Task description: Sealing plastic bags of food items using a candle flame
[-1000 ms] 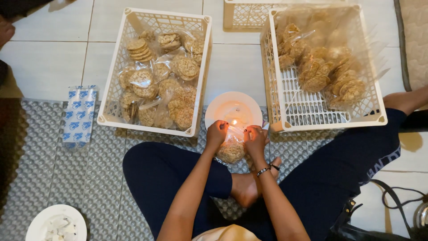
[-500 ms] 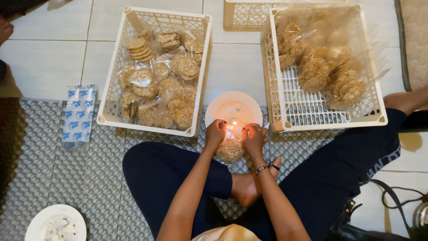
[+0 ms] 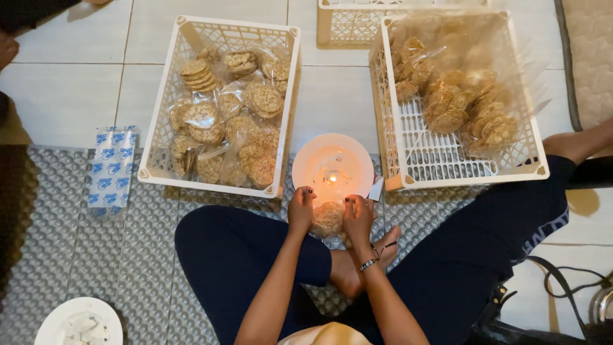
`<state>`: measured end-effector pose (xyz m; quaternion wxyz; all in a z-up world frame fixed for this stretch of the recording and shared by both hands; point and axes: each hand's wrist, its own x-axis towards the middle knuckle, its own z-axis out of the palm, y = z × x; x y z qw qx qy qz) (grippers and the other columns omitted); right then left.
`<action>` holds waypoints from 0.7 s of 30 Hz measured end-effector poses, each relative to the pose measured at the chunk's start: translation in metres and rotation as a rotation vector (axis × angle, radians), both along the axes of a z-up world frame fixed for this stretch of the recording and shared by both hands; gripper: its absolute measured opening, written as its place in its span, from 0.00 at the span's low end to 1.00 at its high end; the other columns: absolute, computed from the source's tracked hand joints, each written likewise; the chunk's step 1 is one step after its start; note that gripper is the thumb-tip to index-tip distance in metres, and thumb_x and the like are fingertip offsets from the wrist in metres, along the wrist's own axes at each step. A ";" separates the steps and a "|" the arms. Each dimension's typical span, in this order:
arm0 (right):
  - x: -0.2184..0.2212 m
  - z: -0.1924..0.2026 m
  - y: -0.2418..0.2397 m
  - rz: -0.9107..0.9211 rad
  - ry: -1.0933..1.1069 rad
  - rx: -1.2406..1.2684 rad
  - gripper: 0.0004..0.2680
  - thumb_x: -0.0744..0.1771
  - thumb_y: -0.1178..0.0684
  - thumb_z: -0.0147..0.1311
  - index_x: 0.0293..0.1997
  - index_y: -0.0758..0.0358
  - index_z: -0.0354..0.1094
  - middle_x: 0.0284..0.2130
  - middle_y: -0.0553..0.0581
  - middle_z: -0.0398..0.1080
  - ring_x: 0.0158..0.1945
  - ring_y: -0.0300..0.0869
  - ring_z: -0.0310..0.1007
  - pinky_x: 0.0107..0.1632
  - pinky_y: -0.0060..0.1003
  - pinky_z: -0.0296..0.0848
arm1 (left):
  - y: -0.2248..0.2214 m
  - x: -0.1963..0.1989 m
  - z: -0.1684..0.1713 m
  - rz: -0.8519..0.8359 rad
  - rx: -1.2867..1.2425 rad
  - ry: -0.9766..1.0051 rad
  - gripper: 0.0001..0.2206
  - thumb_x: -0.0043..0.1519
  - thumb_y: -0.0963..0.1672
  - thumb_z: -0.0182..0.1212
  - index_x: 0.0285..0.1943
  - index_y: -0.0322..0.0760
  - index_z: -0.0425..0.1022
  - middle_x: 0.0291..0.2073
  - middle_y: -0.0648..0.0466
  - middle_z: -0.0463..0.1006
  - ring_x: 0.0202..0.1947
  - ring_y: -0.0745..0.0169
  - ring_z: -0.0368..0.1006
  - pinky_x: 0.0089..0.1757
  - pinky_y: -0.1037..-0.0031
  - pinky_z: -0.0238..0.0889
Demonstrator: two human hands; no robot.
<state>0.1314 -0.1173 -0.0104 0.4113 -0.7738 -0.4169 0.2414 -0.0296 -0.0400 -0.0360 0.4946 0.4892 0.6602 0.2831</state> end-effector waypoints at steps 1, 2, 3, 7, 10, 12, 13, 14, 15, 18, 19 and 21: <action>-0.002 0.001 -0.004 0.001 0.002 -0.001 0.05 0.70 0.50 0.52 0.39 0.53 0.72 0.35 0.50 0.71 0.50 0.45 0.63 0.58 0.40 0.52 | -0.007 -0.001 -0.001 0.001 -0.001 0.002 0.10 0.68 0.51 0.52 0.45 0.51 0.78 0.39 0.57 0.85 0.46 0.52 0.79 0.47 0.63 0.70; -0.004 0.002 -0.008 0.005 0.019 0.046 0.04 0.70 0.51 0.52 0.39 0.54 0.72 0.34 0.52 0.69 0.49 0.46 0.65 0.57 0.39 0.55 | -0.014 -0.002 -0.001 0.052 0.035 -0.127 0.11 0.69 0.47 0.49 0.49 0.46 0.77 0.40 0.53 0.85 0.46 0.55 0.77 0.48 0.66 0.68; -0.003 0.003 -0.012 0.008 0.034 0.095 0.04 0.70 0.53 0.52 0.39 0.56 0.73 0.33 0.54 0.68 0.47 0.48 0.67 0.57 0.37 0.58 | -0.020 -0.001 -0.002 0.101 0.073 -0.258 0.12 0.69 0.44 0.46 0.53 0.42 0.77 0.42 0.49 0.84 0.47 0.57 0.75 0.48 0.68 0.66; -0.011 0.014 -0.025 0.014 -0.019 0.177 0.05 0.70 0.49 0.53 0.42 0.55 0.73 0.37 0.52 0.66 0.47 0.46 0.68 0.60 0.38 0.55 | -0.035 -0.003 0.037 0.109 0.157 -0.411 0.17 0.65 0.38 0.46 0.64 0.33 0.68 0.54 0.43 0.77 0.55 0.56 0.63 0.57 0.62 0.57; -0.017 0.044 -0.036 0.102 -0.121 0.237 0.05 0.70 0.51 0.52 0.40 0.55 0.73 0.31 0.52 0.70 0.49 0.46 0.67 0.57 0.40 0.54 | -0.046 -0.011 0.087 0.007 0.257 -0.338 0.26 0.63 0.40 0.57 0.72 0.34 0.58 0.64 0.37 0.70 0.65 0.39 0.61 0.61 0.52 0.52; -0.021 0.071 -0.044 0.161 -0.191 0.325 0.04 0.69 0.52 0.54 0.38 0.51 0.74 0.32 0.48 0.73 0.47 0.43 0.68 0.54 0.40 0.56 | -0.054 -0.021 0.115 -0.078 0.384 -0.389 0.25 0.62 0.40 0.62 0.70 0.42 0.63 0.63 0.49 0.69 0.64 0.51 0.61 0.62 0.53 0.53; -0.022 0.086 -0.049 0.161 -0.192 0.329 0.04 0.69 0.52 0.54 0.38 0.51 0.74 0.32 0.48 0.73 0.47 0.43 0.68 0.54 0.40 0.56 | -0.058 -0.026 0.131 -0.078 0.388 -0.389 0.25 0.62 0.40 0.62 0.70 0.42 0.63 0.63 0.49 0.69 0.64 0.51 0.61 0.62 0.53 0.53; -0.023 0.101 -0.053 0.180 -0.132 0.367 0.04 0.69 0.54 0.54 0.38 0.54 0.74 0.31 0.51 0.73 0.44 0.47 0.70 0.52 0.40 0.59 | -0.062 -0.031 0.148 -0.130 0.427 -0.356 0.26 0.60 0.37 0.62 0.69 0.43 0.64 0.63 0.50 0.68 0.65 0.52 0.61 0.62 0.55 0.54; -0.026 0.116 -0.057 0.200 -0.071 0.407 0.04 0.69 0.56 0.53 0.37 0.56 0.74 0.31 0.53 0.74 0.41 0.50 0.72 0.50 0.40 0.62 | -0.065 -0.038 0.164 -0.181 0.468 -0.319 0.28 0.58 0.35 0.62 0.69 0.43 0.65 0.63 0.52 0.68 0.65 0.53 0.62 0.63 0.57 0.55; -0.019 0.127 -0.068 0.248 -0.130 0.497 0.05 0.69 0.57 0.52 0.36 0.57 0.74 0.31 0.53 0.75 0.39 0.52 0.73 0.49 0.42 0.66 | -0.073 -0.053 0.205 -0.264 0.560 -0.279 0.27 0.56 0.35 0.66 0.66 0.40 0.68 0.62 0.51 0.69 0.66 0.51 0.62 0.62 0.58 0.56; -0.017 0.134 -0.073 0.249 -0.131 0.505 0.05 0.69 0.57 0.52 0.36 0.57 0.74 0.31 0.53 0.75 0.39 0.52 0.73 0.49 0.42 0.66 | -0.076 -0.054 0.217 -0.263 0.568 -0.277 0.27 0.56 0.35 0.66 0.66 0.40 0.68 0.62 0.51 0.69 0.66 0.51 0.62 0.62 0.58 0.56; -0.013 0.147 -0.082 0.226 -0.334 0.510 0.05 0.69 0.56 0.53 0.35 0.52 0.74 0.34 0.46 0.76 0.43 0.44 0.74 0.57 0.38 0.58 | -0.082 -0.058 0.242 -0.334 0.651 -0.218 0.27 0.51 0.36 0.71 0.62 0.38 0.72 0.61 0.49 0.70 0.66 0.47 0.63 0.63 0.57 0.56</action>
